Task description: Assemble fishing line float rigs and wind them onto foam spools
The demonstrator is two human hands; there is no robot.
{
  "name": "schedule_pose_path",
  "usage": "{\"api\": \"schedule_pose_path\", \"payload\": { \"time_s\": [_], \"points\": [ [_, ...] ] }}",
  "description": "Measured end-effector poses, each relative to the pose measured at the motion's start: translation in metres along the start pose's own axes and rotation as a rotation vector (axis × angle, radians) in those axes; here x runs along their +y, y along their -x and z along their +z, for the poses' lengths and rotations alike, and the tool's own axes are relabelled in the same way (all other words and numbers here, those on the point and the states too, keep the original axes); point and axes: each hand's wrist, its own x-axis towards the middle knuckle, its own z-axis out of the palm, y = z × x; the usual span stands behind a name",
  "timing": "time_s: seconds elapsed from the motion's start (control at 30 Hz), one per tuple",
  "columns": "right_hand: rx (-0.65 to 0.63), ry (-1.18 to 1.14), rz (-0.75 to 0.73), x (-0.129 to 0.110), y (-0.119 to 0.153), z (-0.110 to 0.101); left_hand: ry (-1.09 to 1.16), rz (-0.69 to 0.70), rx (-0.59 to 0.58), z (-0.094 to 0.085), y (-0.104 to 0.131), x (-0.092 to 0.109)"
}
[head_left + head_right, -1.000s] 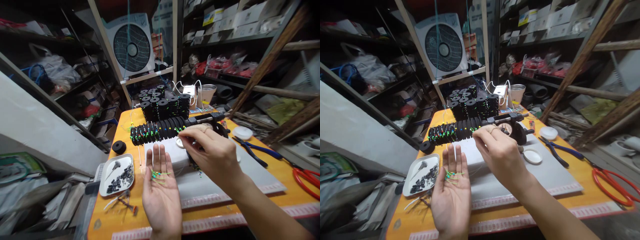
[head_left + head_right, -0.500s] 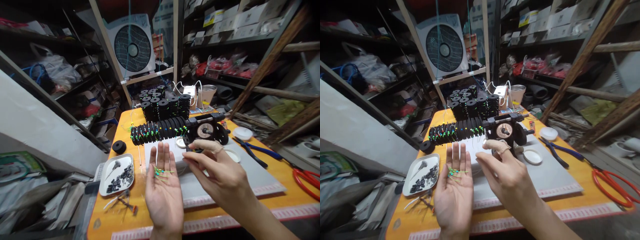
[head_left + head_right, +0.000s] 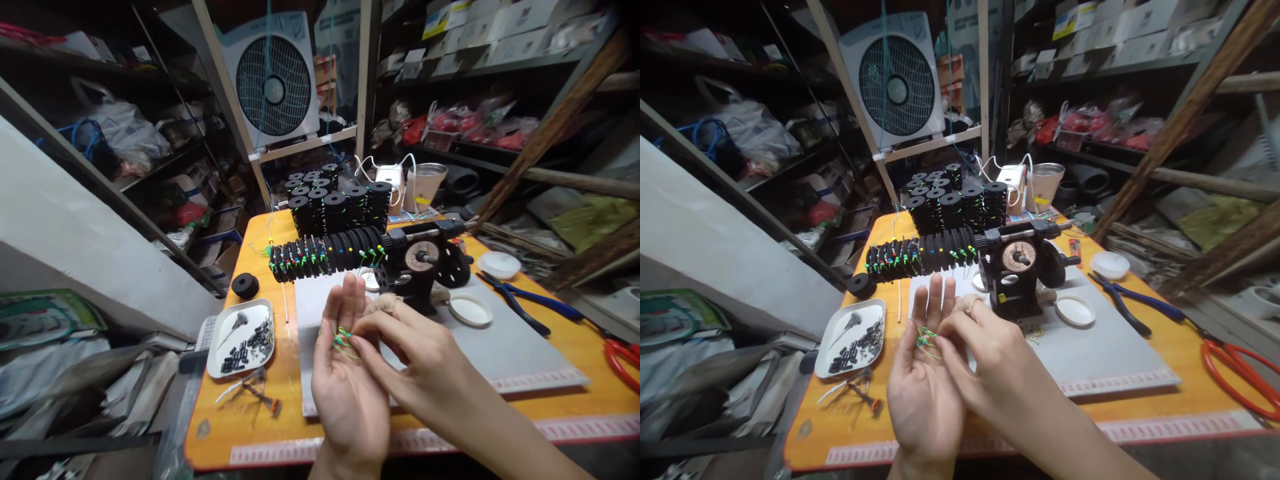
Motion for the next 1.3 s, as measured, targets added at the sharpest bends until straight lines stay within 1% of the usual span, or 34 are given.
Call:
{"api": "schedule_pose_path", "payload": {
  "time_s": [0.13, 0.2, 0.27, 0.37, 0.4, 0.47, 0.57, 0.67, 0.8, 1.03, 1.13, 1.23, 1.3],
  "points": [
    [-0.014, -0.046, 0.012, 0.003, 0.000, 0.000, 0.045, 0.007, 0.011, -0.001, 0.000, 0.002],
    [0.018, -0.045, 0.019, 0.005, -0.003, -0.004, 0.064, 0.041, 0.027, -0.001, 0.000, 0.005],
    [0.112, 0.024, 0.000, 0.007, -0.010, -0.009, 0.065, 0.092, 0.039, -0.002, -0.002, 0.009],
    [0.271, 0.219, -0.061, 0.011, -0.025, -0.017, 0.055, 0.149, 0.033, -0.004, -0.005, 0.014],
    [0.305, 0.285, -0.084, 0.012, -0.031, -0.020, 0.053, 0.160, 0.030, -0.005, -0.006, 0.016],
    [0.333, 0.400, -0.124, 0.015, -0.041, -0.022, 0.047, 0.171, 0.030, -0.006, -0.006, 0.019],
    [0.320, 0.522, -0.148, 0.017, -0.051, -0.022, 0.042, 0.184, 0.043, -0.006, -0.005, 0.021],
    [0.298, 0.600, -0.153, 0.019, -0.055, -0.020, 0.041, 0.188, 0.051, -0.006, -0.004, 0.023],
    [0.284, 0.648, -0.155, 0.018, -0.058, -0.020, 0.026, 0.183, 0.062, -0.004, -0.002, 0.023],
    [0.203, 0.711, -0.148, 0.011, -0.065, -0.021, 0.042, 0.166, 0.054, -0.003, 0.002, 0.025],
    [0.138, 0.688, -0.164, 0.009, -0.058, -0.023, 0.053, 0.171, 0.033, -0.004, 0.003, 0.025],
    [0.071, 0.595, -0.182, 0.009, -0.040, -0.023, 0.074, 0.162, 0.009, -0.006, 0.002, 0.023],
    [0.082, 0.538, -0.174, 0.009, -0.025, -0.021, 0.100, 0.142, -0.007, -0.008, 0.002, 0.021]
  ]
}}
